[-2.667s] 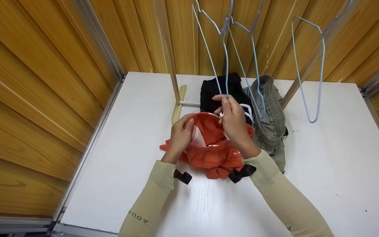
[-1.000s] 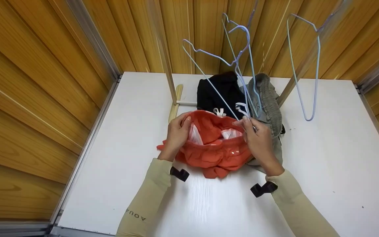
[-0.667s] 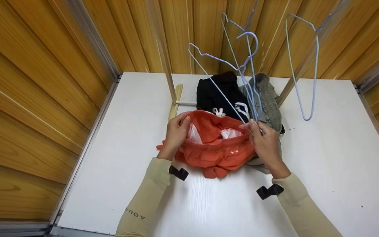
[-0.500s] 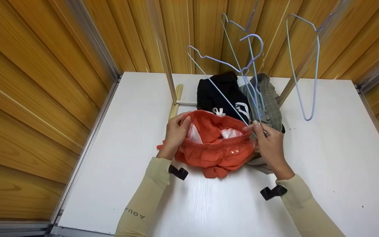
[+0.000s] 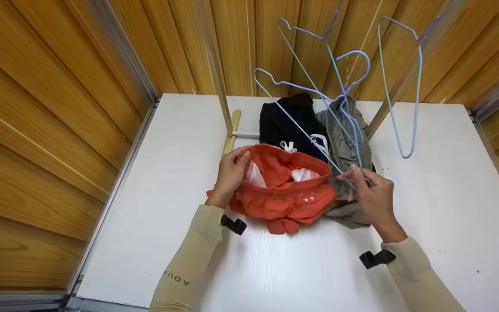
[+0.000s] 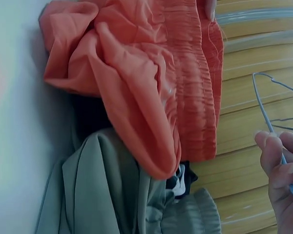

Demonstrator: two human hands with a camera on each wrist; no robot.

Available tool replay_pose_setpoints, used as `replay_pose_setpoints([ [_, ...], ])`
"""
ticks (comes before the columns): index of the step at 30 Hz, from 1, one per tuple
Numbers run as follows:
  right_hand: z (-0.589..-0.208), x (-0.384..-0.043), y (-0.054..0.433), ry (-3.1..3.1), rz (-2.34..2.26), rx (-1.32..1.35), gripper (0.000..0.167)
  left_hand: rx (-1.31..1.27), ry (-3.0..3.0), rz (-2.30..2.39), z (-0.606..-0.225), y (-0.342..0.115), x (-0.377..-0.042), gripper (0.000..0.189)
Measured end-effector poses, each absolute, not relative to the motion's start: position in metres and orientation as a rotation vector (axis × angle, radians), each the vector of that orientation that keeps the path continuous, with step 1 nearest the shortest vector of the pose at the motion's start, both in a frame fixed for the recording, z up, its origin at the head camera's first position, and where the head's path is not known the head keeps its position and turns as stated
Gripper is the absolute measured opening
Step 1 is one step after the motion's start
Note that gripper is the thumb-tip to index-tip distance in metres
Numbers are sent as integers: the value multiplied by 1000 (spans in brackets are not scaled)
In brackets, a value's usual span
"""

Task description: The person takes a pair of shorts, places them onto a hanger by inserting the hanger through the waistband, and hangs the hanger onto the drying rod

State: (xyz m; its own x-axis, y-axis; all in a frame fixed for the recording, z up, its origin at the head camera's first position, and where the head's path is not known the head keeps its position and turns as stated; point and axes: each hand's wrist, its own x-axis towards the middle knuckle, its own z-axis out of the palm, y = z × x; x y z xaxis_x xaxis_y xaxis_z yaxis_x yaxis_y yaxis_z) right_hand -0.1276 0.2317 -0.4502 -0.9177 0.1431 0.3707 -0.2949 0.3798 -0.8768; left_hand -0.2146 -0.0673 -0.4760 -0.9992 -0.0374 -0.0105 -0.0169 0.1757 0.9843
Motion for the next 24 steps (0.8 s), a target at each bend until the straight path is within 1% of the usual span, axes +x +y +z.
replay_pose_setpoints([
  [5,-454,-125,244,-2227,1557,161,24,22,-2390,-1977,-477,-67,-216,23],
  [13,-477,-126,273,-2296,1448,156,25,23,-2401,-1949,-475,-66,-217,22],
  [24,-477,-116,293,-2319,1410,223,22,82,-2431,-1996,-473,-67,-217,23],
])
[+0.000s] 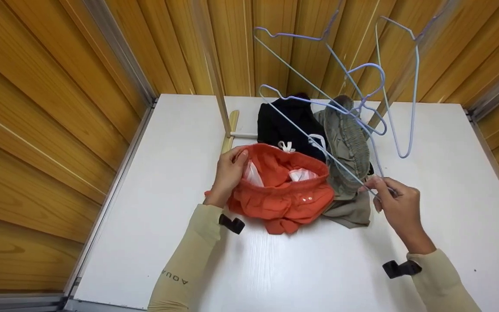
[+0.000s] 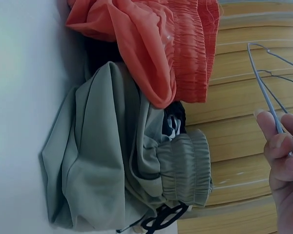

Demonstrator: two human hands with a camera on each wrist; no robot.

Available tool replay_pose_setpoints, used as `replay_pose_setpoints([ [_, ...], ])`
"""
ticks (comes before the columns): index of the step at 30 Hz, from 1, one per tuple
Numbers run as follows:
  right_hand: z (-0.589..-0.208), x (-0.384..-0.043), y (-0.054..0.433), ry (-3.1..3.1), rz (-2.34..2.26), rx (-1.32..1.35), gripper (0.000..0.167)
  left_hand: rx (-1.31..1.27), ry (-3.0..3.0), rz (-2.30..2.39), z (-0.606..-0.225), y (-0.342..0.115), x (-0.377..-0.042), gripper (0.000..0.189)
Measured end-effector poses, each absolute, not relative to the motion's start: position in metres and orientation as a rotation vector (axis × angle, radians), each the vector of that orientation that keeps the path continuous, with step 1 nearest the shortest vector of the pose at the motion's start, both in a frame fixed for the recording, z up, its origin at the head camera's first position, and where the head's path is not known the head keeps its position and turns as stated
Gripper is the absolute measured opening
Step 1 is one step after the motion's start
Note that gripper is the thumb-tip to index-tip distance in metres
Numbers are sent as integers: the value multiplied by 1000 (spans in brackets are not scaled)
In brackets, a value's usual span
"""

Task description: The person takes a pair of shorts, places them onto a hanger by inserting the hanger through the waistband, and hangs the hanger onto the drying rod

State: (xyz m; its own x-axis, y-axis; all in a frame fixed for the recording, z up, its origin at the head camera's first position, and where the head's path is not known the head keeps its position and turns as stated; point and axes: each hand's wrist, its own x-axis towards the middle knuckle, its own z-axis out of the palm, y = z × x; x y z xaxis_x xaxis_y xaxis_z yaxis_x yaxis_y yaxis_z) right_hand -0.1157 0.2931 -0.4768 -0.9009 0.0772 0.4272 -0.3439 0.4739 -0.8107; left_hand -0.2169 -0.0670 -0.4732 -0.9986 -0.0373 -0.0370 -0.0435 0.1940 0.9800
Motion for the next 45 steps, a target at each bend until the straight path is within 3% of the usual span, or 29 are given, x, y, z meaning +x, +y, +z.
replay_pose_setpoints([
  [19,-474,-103,330,-2410,1309,250,15,-121,2419,1963,-476,-67,-221,24],
  [30,-468,-100,349,-2405,1346,193,29,-139,2441,1956,-474,-68,-220,24],
  [45,-454,-105,348,-2549,1178,168,24,-60,2512,1944,-468,-69,-217,24],
])
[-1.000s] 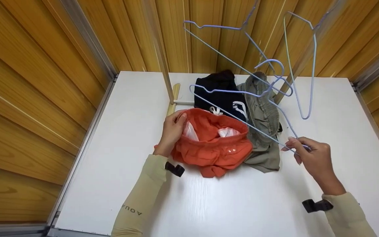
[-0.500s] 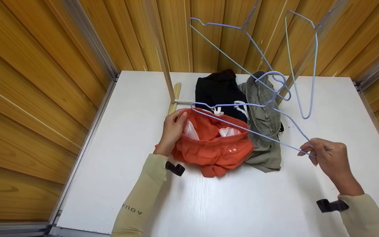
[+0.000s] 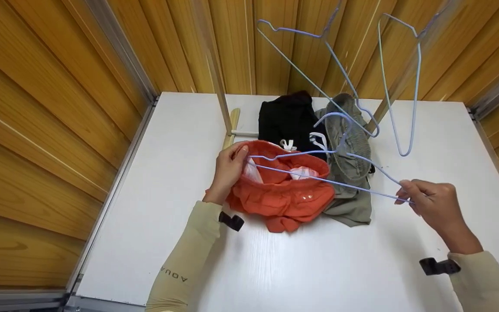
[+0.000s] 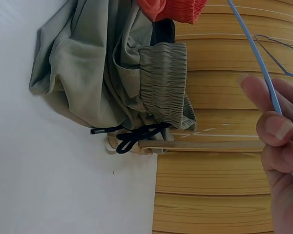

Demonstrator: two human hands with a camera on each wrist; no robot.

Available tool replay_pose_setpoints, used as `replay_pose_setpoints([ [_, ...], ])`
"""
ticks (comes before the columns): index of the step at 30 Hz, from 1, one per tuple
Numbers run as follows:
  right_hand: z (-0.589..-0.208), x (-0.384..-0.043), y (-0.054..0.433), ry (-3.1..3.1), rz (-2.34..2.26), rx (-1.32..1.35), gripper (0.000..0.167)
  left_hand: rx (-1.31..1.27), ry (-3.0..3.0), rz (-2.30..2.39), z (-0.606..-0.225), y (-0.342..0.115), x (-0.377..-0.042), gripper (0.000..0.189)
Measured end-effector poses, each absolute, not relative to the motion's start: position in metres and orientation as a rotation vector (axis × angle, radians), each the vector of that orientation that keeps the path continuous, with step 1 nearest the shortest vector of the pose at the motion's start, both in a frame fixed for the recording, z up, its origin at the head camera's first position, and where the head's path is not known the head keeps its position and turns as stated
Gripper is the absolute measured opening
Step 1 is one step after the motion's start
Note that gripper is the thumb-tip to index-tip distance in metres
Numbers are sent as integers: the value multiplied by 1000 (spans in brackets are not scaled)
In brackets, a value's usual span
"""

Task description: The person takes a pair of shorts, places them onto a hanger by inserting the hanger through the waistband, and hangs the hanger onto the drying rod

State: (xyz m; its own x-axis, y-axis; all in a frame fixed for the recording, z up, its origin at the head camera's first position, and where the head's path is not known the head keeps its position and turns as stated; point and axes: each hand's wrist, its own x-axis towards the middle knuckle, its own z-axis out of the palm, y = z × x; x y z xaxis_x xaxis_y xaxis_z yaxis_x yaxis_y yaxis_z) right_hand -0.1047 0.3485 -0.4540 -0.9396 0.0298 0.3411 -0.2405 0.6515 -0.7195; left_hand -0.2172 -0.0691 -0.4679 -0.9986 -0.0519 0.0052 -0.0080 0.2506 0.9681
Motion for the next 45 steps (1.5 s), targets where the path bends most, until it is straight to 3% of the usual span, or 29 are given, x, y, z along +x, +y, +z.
replay_pose_setpoints([
  [25,-467,-118,321,-2453,1060,475,27,-148,-2505,-1733,-457,-60,-209,24],
  [45,-473,-131,304,-2409,1089,587,36,-162,-2650,-1522,-445,-49,-199,22],
])
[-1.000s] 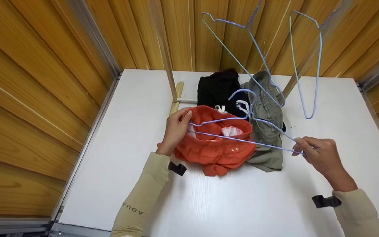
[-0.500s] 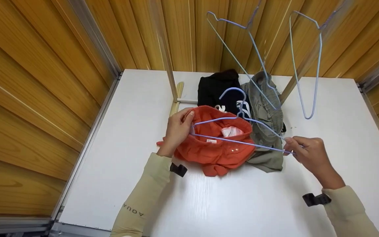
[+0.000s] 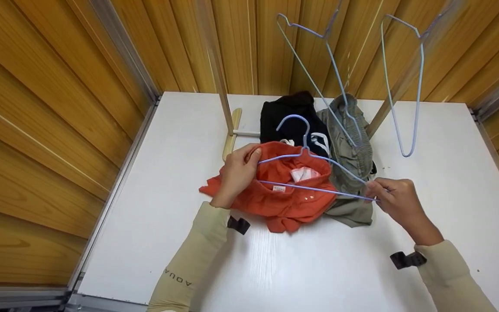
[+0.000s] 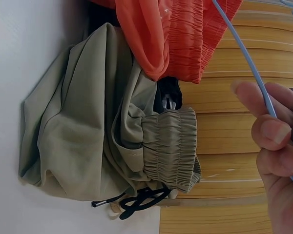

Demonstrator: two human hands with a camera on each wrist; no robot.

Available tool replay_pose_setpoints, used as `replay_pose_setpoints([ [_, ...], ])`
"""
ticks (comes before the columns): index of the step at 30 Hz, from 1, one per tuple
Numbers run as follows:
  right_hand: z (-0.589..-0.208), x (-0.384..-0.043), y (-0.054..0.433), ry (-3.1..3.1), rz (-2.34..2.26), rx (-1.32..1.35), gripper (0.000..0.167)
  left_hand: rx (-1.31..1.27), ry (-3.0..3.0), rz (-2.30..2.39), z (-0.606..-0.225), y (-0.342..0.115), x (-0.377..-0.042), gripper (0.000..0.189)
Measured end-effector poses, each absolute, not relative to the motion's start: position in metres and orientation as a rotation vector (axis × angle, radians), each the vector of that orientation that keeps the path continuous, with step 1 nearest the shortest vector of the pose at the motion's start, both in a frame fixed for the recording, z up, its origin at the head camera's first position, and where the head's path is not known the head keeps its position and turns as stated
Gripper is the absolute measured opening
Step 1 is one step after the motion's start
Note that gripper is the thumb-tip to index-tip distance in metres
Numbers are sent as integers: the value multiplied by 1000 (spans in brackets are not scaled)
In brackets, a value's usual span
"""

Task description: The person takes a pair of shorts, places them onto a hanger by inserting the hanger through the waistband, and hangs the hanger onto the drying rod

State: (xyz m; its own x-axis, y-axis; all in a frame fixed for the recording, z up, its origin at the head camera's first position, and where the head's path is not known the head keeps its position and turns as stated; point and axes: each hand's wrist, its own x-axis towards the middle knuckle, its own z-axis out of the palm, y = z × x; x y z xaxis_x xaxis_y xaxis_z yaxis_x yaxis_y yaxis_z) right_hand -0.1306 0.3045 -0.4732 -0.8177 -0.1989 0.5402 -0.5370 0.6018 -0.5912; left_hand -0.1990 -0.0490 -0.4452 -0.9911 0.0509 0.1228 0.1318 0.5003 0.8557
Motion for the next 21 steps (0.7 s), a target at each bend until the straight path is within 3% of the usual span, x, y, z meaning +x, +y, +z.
replay_pose_setpoints([
  [11,-474,-140,291,-2365,1125,655,28,-325,-2601,-1601,-442,-47,-196,24],
  [21,-463,-137,272,-2416,1231,528,23,-349,-2579,-1592,-440,-46,-195,25],
])
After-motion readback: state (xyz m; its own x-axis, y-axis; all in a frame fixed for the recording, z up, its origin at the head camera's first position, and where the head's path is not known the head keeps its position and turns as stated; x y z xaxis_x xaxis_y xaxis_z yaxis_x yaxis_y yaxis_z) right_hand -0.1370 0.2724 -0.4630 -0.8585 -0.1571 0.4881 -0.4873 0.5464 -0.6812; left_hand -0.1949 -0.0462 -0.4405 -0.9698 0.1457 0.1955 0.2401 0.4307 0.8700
